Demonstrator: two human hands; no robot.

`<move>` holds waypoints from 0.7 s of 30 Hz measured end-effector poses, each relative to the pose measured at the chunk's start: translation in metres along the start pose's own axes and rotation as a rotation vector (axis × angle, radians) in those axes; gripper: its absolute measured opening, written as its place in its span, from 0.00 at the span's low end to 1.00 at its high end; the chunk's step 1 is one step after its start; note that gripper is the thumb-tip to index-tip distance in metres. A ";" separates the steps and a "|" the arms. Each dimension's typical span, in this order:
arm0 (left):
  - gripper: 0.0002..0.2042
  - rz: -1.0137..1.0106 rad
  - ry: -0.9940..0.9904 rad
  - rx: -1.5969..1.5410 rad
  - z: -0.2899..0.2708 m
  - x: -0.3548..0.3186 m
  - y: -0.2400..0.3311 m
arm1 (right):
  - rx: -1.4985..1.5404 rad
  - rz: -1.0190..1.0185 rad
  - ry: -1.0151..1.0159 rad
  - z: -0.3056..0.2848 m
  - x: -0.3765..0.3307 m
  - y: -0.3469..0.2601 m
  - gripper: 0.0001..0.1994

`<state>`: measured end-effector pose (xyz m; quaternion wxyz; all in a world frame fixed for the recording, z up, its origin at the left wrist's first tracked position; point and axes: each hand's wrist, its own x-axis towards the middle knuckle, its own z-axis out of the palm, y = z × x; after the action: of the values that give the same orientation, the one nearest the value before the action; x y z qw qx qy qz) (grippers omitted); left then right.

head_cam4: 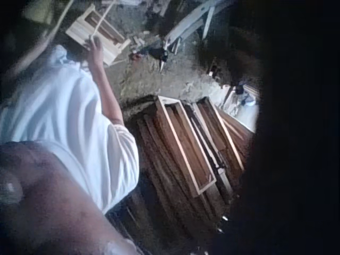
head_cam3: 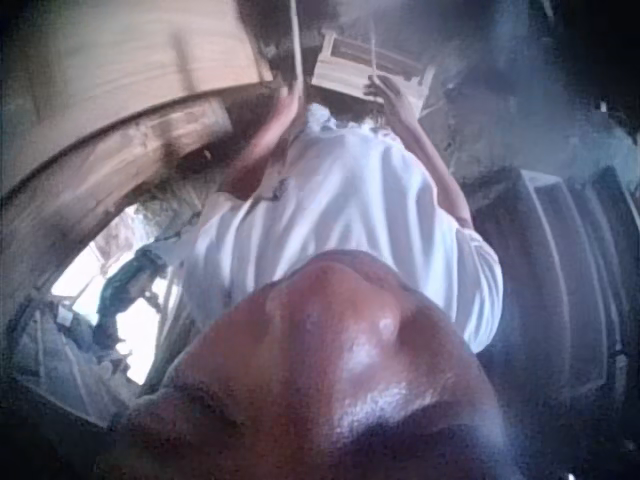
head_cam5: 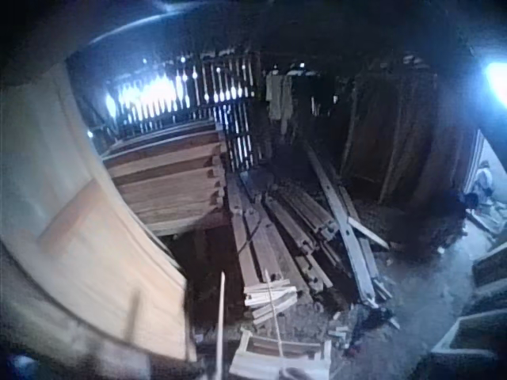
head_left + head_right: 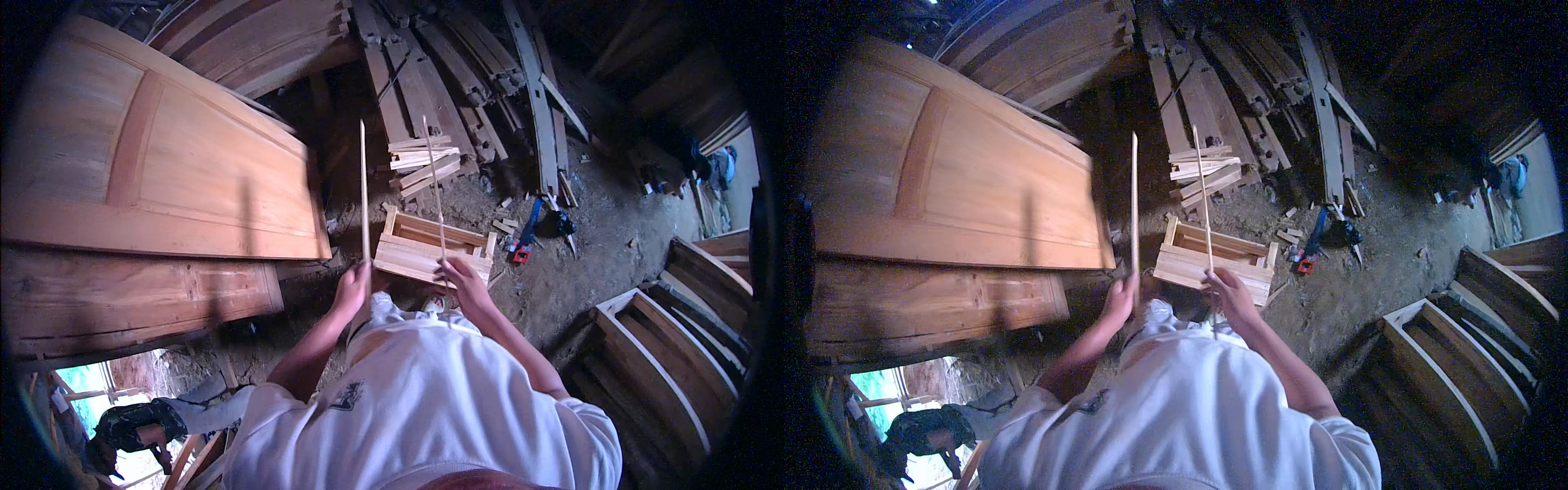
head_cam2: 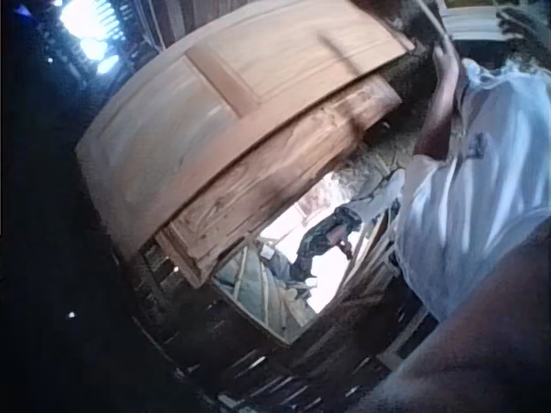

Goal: The person uses a hand saw to cut a wooden plank, then assembles a small wooden box by fitting planks into a frame and securing them with a hammer. The person sits on the ground during assembly and adjusts the planks to fit.

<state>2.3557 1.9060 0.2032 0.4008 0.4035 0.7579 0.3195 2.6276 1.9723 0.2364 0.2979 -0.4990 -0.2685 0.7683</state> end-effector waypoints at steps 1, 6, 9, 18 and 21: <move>0.21 -0.068 -0.107 -0.118 0.006 -0.005 0.044 | -0.016 -0.002 -0.010 0.005 0.000 -0.005 0.16; 0.17 0.024 -0.259 -0.426 0.074 0.009 0.093 | -0.171 -0.178 -0.013 0.013 -0.003 -0.021 0.15; 0.15 -0.086 -0.243 -0.605 0.091 -0.008 0.117 | -0.402 -0.230 0.044 -0.004 -0.002 -0.023 0.15; 0.16 -0.098 -0.383 -0.725 0.108 -0.032 0.072 | -0.373 -0.178 -0.032 -0.012 -0.030 -0.007 0.16; 0.15 -0.056 -0.410 -0.751 0.096 -0.012 0.065 | -0.389 -0.197 -0.036 -0.017 -0.028 0.003 0.16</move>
<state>2.4660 1.9414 0.2139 0.6710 0.2638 0.5041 0.4754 2.6523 1.9516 0.2450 0.2647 -0.5045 -0.4643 0.6781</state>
